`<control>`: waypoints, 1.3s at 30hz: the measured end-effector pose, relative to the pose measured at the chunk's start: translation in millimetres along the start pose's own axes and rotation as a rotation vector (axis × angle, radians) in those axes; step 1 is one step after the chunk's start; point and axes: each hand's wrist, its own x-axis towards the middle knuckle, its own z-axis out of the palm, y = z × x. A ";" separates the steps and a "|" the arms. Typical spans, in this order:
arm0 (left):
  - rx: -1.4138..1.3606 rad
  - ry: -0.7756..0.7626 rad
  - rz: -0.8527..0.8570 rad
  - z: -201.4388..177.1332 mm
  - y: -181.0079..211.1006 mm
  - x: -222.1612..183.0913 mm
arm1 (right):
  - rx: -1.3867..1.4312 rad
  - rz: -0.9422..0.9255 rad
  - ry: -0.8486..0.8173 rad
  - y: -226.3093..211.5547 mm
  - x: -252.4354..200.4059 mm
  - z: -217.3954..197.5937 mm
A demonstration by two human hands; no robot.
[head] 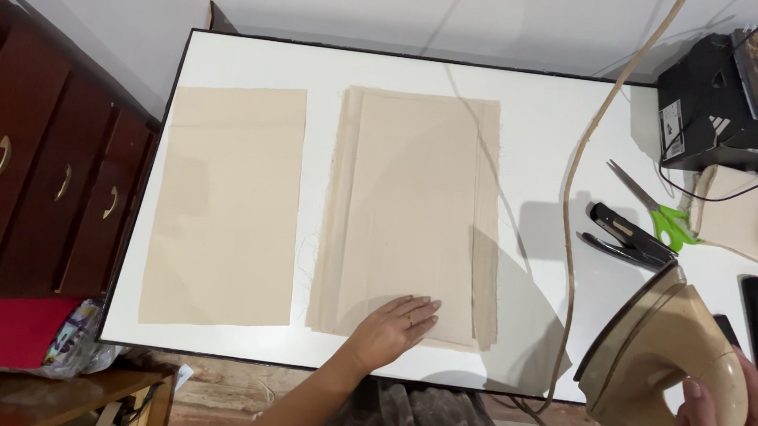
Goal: Ironing rectangular pieces of fabric on a flat surface
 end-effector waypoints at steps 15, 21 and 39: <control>-0.004 -0.069 -0.155 -6.5 5.2 -3.3 | -0.070 -0.089 -0.059 -4.7 11.5 22.3; -0.032 -0.051 -0.502 -41.9 -6.5 -24.7 | -0.238 0.045 -0.310 -41.7 27.0 64.1; -0.136 0.010 -1.283 -96.7 -32.6 -48.0 | -0.329 0.077 -0.948 -105.8 30.6 273.7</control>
